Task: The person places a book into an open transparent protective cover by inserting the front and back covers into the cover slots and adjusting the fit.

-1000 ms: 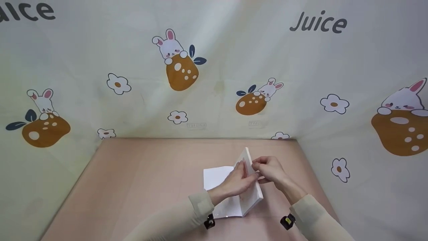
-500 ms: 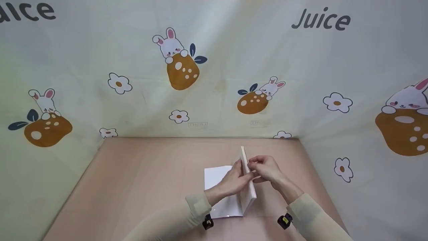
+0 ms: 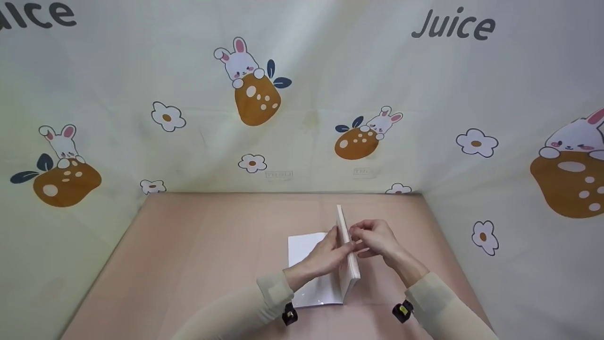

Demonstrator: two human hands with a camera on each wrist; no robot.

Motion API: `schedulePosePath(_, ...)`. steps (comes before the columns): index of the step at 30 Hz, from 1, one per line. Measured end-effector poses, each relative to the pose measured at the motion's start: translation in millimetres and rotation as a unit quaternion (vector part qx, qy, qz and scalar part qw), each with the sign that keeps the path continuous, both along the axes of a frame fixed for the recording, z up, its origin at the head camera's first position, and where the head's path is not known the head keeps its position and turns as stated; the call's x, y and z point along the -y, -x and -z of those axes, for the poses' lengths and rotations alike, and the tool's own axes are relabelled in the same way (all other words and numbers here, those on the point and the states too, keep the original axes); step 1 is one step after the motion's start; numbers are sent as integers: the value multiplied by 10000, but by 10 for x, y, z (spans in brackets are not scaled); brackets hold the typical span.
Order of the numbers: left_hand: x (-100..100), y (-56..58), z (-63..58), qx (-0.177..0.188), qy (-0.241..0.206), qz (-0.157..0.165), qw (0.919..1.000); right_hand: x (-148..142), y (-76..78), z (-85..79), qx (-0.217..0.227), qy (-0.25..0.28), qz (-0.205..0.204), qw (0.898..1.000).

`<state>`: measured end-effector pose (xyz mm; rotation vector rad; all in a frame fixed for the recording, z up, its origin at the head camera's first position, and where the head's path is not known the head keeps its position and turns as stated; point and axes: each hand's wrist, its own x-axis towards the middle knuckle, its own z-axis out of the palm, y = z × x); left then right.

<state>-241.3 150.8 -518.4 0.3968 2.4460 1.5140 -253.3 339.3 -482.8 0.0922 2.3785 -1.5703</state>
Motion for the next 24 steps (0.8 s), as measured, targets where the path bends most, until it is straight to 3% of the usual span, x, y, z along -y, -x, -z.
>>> schedulePosePath(12, 66, -9, 13, 418, -517, -43, 9978, -20, 12, 12, 69, -109, 141, 9998)
schedulePosePath(24, 130, 5, 4, 1072, -1172, -187, 9871, 19, 12, 4, 18, -279, 153, 9995)
